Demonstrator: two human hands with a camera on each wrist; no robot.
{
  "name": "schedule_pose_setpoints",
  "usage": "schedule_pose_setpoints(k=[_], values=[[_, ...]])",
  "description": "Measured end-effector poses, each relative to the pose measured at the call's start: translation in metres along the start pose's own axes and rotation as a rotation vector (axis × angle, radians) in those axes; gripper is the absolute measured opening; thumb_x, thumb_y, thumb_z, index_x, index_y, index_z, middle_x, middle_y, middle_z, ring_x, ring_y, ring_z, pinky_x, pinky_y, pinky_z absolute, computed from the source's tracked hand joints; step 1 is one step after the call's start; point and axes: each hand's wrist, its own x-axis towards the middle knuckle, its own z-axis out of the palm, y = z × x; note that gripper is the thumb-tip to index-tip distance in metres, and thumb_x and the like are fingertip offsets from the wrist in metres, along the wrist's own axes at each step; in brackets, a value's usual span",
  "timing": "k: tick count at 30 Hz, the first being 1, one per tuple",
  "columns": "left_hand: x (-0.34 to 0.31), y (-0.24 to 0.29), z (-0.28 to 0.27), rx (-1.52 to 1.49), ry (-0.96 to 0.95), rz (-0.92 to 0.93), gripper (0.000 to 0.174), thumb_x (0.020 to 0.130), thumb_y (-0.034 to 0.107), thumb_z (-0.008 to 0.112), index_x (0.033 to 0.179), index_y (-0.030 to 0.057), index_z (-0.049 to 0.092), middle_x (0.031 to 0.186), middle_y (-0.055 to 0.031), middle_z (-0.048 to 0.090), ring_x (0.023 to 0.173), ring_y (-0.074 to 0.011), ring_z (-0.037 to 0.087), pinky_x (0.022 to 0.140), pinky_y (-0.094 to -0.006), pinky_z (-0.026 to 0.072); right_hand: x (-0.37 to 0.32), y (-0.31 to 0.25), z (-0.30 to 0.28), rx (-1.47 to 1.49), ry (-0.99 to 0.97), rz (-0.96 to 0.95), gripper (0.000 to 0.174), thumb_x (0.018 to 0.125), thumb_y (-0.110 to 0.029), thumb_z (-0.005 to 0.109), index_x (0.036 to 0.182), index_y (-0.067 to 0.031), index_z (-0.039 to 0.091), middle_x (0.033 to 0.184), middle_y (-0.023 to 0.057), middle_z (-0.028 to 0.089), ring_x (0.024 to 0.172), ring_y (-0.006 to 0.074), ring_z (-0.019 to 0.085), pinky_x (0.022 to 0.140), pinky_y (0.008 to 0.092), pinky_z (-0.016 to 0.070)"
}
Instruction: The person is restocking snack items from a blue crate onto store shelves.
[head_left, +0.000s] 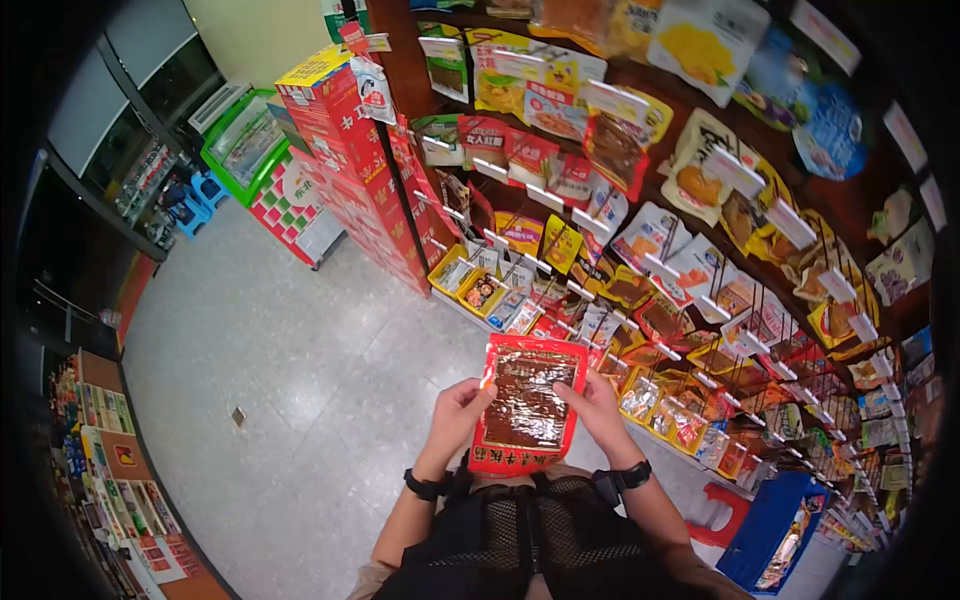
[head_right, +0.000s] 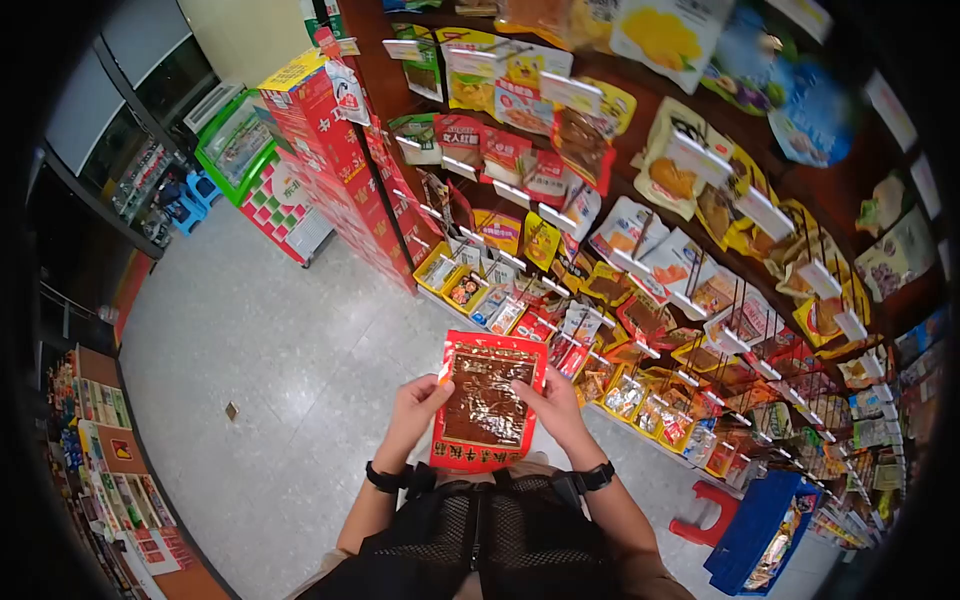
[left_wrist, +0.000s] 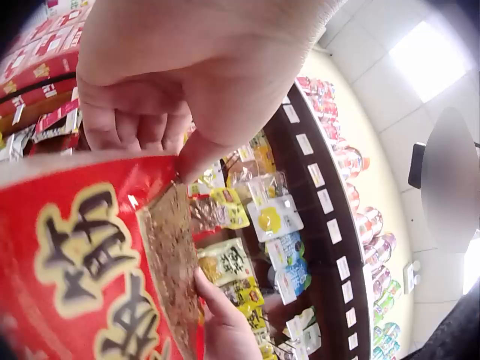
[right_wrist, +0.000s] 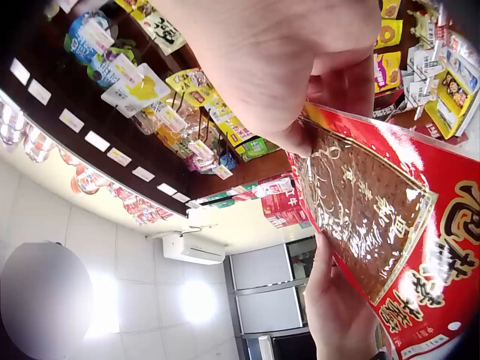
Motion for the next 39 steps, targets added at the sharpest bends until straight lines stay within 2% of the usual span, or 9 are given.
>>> schedule_pose_setpoints(k=[11, 14, 19, 21, 25, 31, 33, 36, 39], values=[[0.131, 0.037, -0.223, 0.184, 0.010, 0.042, 0.024, 0.097, 0.022, 0.061, 0.103, -0.0005, 0.068, 0.080, 0.0041, 0.062, 0.072, -0.0031, 0.051, 0.064, -0.0201, 0.0423, 0.186, 0.009, 0.164, -0.021, 0.103, 0.012, 0.033, 0.094, -0.007, 0.062, 0.126, -0.0029, 0.054, 0.111, 0.0008, 0.065, 0.101, 0.0081, 0.059, 0.088, 0.0253, 0.0463], [0.157, 0.048, -0.251, -0.010, -0.073, -0.073, 0.034, 0.099, 0.030, 0.056, 0.112, -0.0004, 0.065, 0.093, 0.0000, 0.067, 0.083, -0.0067, 0.058, 0.075, -0.0232, 0.0465, 0.218, 0.005, 0.185, 0.098, 0.277, 0.092, 0.036, 0.094, -0.014, 0.062, 0.129, -0.0108, 0.054, 0.105, 0.0028, 0.068, 0.090, 0.0081, 0.063, 0.072, 0.0216, 0.0485], [0.185, 0.071, -0.280, -1.007, -0.067, -0.188, 0.056, 0.103, 0.044, 0.035, 0.136, 0.0000, 0.047, 0.133, -0.0112, 0.057, 0.121, -0.0227, 0.055, 0.107, -0.0392, 0.0392, 0.249, 0.012, 0.205, 0.376, 0.370, 0.118, 0.039, 0.093, -0.007, 0.060, 0.131, -0.0107, 0.051, 0.114, 0.0059, 0.065, 0.098, 0.0151, 0.065, 0.078, 0.0298, 0.0560], [0.199, 0.072, -0.283, -1.082, -0.048, -0.165, 0.048, 0.102, 0.033, 0.045, 0.138, 0.0010, 0.044, 0.133, -0.0096, 0.057, 0.120, -0.0208, 0.056, 0.105, -0.0381, 0.0422, 0.256, 0.025, 0.202, 0.387, 0.349, 0.175, 0.040, 0.092, -0.005, 0.061, 0.130, -0.0101, 0.051, 0.116, 0.0059, 0.064, 0.099, 0.0157, 0.065, 0.080, 0.0302, 0.0560], [0.236, 0.064, -0.301, -0.481, 0.024, -0.225, 0.040, 0.094, 0.011, 0.063, 0.131, 0.0027, 0.051, 0.123, -0.0075, 0.062, 0.109, -0.0134, 0.061, 0.092, -0.0293, 0.0501, 0.279, 0.034, 0.193, 0.388, 0.151, 0.359, 0.043, 0.088, 0.000, 0.065, 0.128, -0.0058, 0.052, 0.118, 0.0069, 0.063, 0.107, 0.0182, 0.062, 0.092, 0.0339, 0.0520], [0.288, 0.111, -0.303, -0.059, -0.287, -0.219, 0.033, 0.096, 0.022, 0.062, 0.122, 0.0021, 0.060, 0.111, -0.0019, 0.066, 0.098, -0.0087, 0.060, 0.089, -0.0277, 0.0486, 0.331, 0.029, 0.160, -0.493, 0.189, -0.073, 0.087, 0.077, -0.017, 0.081, 0.146, -0.0079, 0.029, 0.135, 0.0172, 0.048, 0.128, 0.0263, 0.046, 0.106, 0.0405, 0.0383], [0.313, 0.132, -0.297, -0.007, -0.343, -0.172, 0.033, 0.097, 0.025, 0.060, 0.121, 0.0024, 0.061, 0.110, 0.0001, 0.065, 0.097, -0.0076, 0.058, 0.088, -0.0269, 0.0478, 0.361, 0.012, 0.165, -0.595, 0.107, -0.162, 0.080, 0.079, -0.019, 0.080, 0.144, -0.0047, 0.035, 0.143, 0.0156, 0.043, 0.136, 0.0254, 0.039, 0.107, 0.0379, 0.0355], [0.353, 0.154, -0.288, 0.155, -0.527, -0.179, 0.034, 0.098, 0.027, 0.059, 0.120, 0.0018, 0.062, 0.108, -0.0003, 0.066, 0.096, -0.0063, 0.056, 0.086, -0.0253, 0.0474, 0.399, -0.023, 0.177, -0.531, 0.058, -0.213, 0.062, 0.083, -0.017, 0.077, 0.134, -0.0030, 0.046, 0.134, 0.0116, 0.052, 0.126, 0.0202, 0.049, 0.102, 0.0336, 0.0404], [0.391, 0.158, -0.284, 0.144, -0.558, -0.301, 0.037, 0.097, 0.027, 0.061, 0.124, 0.0016, 0.060, 0.111, -0.0013, 0.066, 0.100, -0.0086, 0.059, 0.087, -0.0261, 0.0488, 0.443, 0.008, 0.159, -0.226, -0.224, 0.001, 0.038, 0.090, -0.006, 0.068, 0.124, -0.0030, 0.052, 0.121, 0.0055, 0.060, 0.113, 0.0141, 0.056, 0.096, 0.0303, 0.0443]])
